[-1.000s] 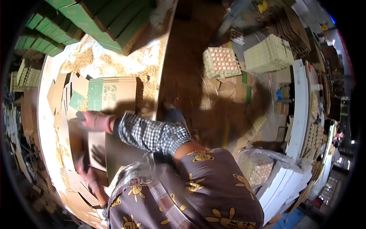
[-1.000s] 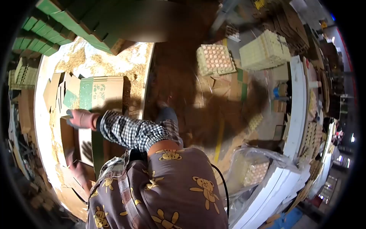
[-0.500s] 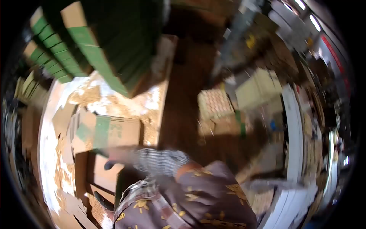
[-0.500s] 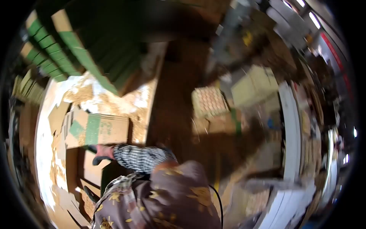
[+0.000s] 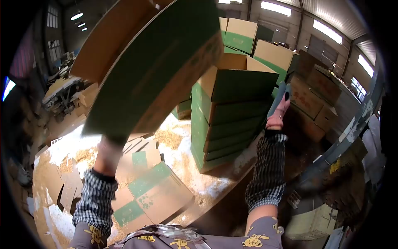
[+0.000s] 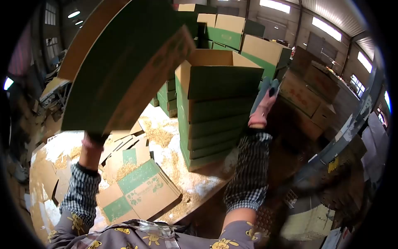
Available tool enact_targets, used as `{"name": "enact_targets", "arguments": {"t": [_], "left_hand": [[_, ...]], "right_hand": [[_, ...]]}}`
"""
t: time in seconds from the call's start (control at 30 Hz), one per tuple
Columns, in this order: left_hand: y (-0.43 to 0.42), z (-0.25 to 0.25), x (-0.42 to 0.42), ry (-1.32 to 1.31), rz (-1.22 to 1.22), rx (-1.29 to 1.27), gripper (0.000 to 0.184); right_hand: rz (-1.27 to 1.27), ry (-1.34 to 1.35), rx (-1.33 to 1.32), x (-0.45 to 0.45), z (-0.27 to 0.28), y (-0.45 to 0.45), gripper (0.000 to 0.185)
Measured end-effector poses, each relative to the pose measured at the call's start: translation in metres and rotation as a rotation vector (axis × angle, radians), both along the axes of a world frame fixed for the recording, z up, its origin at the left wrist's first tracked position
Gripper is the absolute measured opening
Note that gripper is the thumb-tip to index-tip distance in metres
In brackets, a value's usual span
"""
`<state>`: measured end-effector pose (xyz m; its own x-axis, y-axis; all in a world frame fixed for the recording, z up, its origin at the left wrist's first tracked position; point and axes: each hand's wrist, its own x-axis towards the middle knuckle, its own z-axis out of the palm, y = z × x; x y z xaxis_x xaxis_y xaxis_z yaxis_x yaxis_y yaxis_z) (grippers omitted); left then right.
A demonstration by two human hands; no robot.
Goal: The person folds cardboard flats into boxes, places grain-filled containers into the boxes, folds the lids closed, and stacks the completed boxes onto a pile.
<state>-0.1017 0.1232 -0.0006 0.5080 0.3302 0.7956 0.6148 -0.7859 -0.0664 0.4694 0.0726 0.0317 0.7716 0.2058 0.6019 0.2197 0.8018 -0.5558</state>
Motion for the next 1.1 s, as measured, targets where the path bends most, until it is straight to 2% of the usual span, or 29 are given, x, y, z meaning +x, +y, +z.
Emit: {"name": "enact_targets", "arguments": {"t": [0.03,0.07,0.13,0.2,0.27,0.33,0.37,0.43,0.5,0.53,0.57,0.63,0.67,0.7,0.73,0.77,0.87,0.93,1.03,1.1], "left_hand": [[0.005,0.038,0.041,-0.082,-0.040,0.058,0.050],[0.012,0.063,0.073,-0.145,-0.128,-0.050,0.050],[0.027,0.114,0.137,-0.290,-0.304,-0.258,0.052],[0.058,0.114,0.168,-0.363,-0.628,-0.394,0.056],[0.058,0.135,0.188,-0.451,-0.425,-1.046,0.045],[0.093,0.144,0.207,-0.116,-0.065,-0.853,0.037],[0.121,0.138,0.211,0.175,0.115,-0.322,0.035],[0.158,0.106,0.230,-0.498,-0.736,-0.685,0.038],[0.177,0.096,0.204,-0.178,-0.498,-0.341,0.039],[0.178,0.096,0.182,-0.031,-0.372,-0.157,0.039],[0.179,0.097,0.159,0.089,-0.263,0.029,0.039],[0.165,0.102,0.135,0.070,-0.282,-0.230,0.047],[0.157,0.104,0.131,0.047,-0.294,-0.361,0.052],[0.148,0.102,0.130,0.026,-0.306,-0.507,0.056],[0.140,0.106,0.130,-0.005,-0.331,-0.639,0.061],[0.132,0.109,0.130,-0.043,-0.348,-0.768,0.065],[0.115,0.102,0.119,-0.022,-0.324,-0.854,0.066],[0.121,0.097,0.126,0.050,-0.304,-0.876,0.066],[0.120,0.090,0.134,0.164,-0.312,-0.836,0.066],[0.103,0.080,0.133,0.247,-0.327,-0.760,0.066]], "right_hand": [[0.265,-0.042,-0.010,0.035,-0.014,0.024,0.040],[0.537,-0.088,-0.016,0.051,-0.021,0.047,0.041],[0.475,-0.010,-0.055,0.024,-0.008,0.054,0.041],[0.349,0.069,-0.151,0.010,-0.009,0.058,0.042],[0.114,-0.084,-0.254,0.026,-0.027,0.065,0.044],[-0.250,-0.340,-0.409,0.042,-0.036,0.067,0.048],[-0.417,-0.457,-0.492,0.043,-0.038,0.067,0.051],[-0.612,-0.563,-0.680,0.024,-0.040,0.066,0.061],[-0.614,-0.591,-0.411,-0.022,-0.070,0.009,0.053],[-0.184,-0.244,-0.241,-0.036,-0.110,-0.005,0.055],[-0.168,-0.201,-0.365,-0.052,-0.152,-0.016,0.067],[-0.127,-0.136,-0.625,-0.085,-0.236,-0.039,0.094],[-0.068,-0.159,-0.760,-0.106,-0.327,-0.029,0.081],[-0.142,-0.344,-1.054,-0.150,-0.307,-0.038,0.102],[0.326,0.142,-0.707,-0.152,-0.337,-0.016,0.099],[0.621,0.699,-0.280,-0.153,-0.368,0.005,0.097],[0.441,0.667,-0.419,-0.132,-0.377,0.021,0.077],[0.378,0.641,-0.534,-0.130,-0.379,0.048,0.076],[-0.177,-0.017,-1.083,-0.130,-0.324,0.076,0.062],[-0.573,-0.571,-1.346,-0.143,-0.283,0.060,0.055]]}}
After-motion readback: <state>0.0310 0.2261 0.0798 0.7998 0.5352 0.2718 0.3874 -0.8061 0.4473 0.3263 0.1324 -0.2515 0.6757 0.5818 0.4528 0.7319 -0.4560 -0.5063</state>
